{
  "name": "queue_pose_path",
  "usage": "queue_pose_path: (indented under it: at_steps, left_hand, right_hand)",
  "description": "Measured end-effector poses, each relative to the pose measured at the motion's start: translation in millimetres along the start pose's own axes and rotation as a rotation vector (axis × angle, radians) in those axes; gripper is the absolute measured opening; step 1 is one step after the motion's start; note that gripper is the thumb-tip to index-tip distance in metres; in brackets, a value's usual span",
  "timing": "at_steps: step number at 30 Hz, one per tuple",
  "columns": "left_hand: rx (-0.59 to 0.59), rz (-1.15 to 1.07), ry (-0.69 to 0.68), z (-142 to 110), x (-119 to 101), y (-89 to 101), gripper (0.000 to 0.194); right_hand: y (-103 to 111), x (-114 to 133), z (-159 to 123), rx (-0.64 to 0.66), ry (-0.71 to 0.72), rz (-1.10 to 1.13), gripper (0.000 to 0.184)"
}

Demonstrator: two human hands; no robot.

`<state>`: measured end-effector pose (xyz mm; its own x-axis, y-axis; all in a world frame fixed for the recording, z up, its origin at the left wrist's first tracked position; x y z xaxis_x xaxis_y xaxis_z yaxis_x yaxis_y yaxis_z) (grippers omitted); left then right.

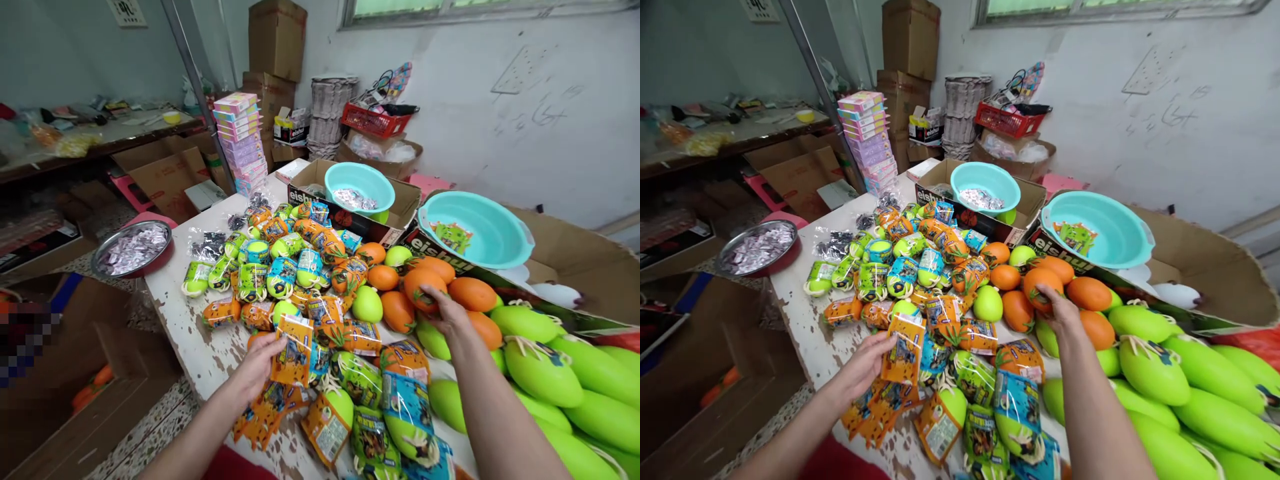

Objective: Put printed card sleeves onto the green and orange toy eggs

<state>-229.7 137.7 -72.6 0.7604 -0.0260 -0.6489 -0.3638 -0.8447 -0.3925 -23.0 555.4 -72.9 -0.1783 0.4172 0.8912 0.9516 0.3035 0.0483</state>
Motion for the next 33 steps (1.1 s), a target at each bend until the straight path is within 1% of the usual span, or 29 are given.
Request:
queue_pose_path:
  at_steps: [2,3,5,7,9,10,11,13,16,19,21,23,24,26,29,31,33]
  left_hand:
    - [-0.033,-0.007,-0.029,0.0,-11.4,3.5,0.032]
    - [-0.034,-0.004,-0.031,-0.6,-15.8,2.9,0.033]
    - [0.000,0.012,-0.020,-3.7,-22.4,-3.0,0.033]
    - [0.081,0.030,0.000,-10.5,-26.4,-14.5,0.032]
    - [0.179,0.031,0.027,-21.0,-27.8,-27.1,0.029]
    - [0.231,0.028,0.043,-27.3,-27.7,-33.1,0.027]
    - [0.284,0.030,0.060,-33.9,-27.3,-38.2,0.027]
    - [0.373,0.067,0.073,-46.3,-27.1,-44.4,0.028]
    - [0.447,0.192,0.048,-58.1,-27.2,-43.2,0.030]
    - [0.479,0.310,0.037,-63.2,-23.9,-38.6,0.027]
    - [0.505,0.386,0.023,-66.3,-23.3,-38.9,0.027]
    - [0.554,0.474,-0.005,-71.4,-24.8,-43.2,0.028]
    - [0.582,0.514,-0.024,-74.5,-26.3,-45.9,0.029]
    - [0.617,0.565,-0.075,-80.2,-31.0,-49.1,0.031]
    - [0.598,0.566,-0.153,-84.7,-38.0,-44.1,0.033]
    - [0.576,0.553,-0.165,-85.9,-37.6,-37.3,0.035]
    - [0.580,0.554,-0.162,-87.8,-34.5,-33.5,0.035]
  right_hand:
    - [-3.9,3.2,-26.0,0.062,0.004,0.045,0.037]
    - [-10.2,2.8,-44.9,0.125,-0.006,0.054,0.041]
    - [-30.8,-3.7,-94.0,0.294,-0.042,0.041,0.051]
    - [-56.9,-19.1,-151.8,0.473,-0.092,-0.007,0.063]
    - [-80.3,-40.0,-204.9,0.605,-0.140,-0.061,0.074]
    - [-90.9,-50.3,-227.0,0.662,-0.159,-0.081,0.078]
    - [-100.2,-59.3,-245.6,0.712,-0.174,-0.098,0.080]
    - [-113.8,-71.3,-271.4,0.786,-0.180,-0.125,0.081]
    - [-124.1,-77.9,-290.9,0.849,-0.176,-0.150,0.077]
    - [-132.9,-80.5,-305.8,0.924,-0.170,-0.159,0.072]
    - [-139.7,-83.7,-315.8,0.966,-0.151,-0.168,0.070]
    - [-144.5,-87.2,-322.1,0.956,-0.094,-0.218,0.074]
    - [-145.4,-87.8,-323.3,0.923,-0.040,-0.269,0.078]
    - [-144.6,-82.4,-324.8,0.817,0.133,-0.402,0.086]
    - [-141.4,-66.1,-334.7,0.661,0.416,-0.563,0.090]
    - [-140.0,-59.0,-344.0,0.609,0.541,-0.614,0.090]
    - [-139.7,-56.9,-350.8,0.599,0.609,-0.636,0.090]
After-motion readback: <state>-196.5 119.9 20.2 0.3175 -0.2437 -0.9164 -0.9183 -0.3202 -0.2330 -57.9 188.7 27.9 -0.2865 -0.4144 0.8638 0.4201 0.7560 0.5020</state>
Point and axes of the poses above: each hand's wrist, its own z-axis towards the middle knuckle, its own y-axis out of the back of the hand, x = y × z, the point moved 10 cm from there along z, towards the middle knuckle, and after that the axes turned 1 degree about x, right-handed, at the moved point
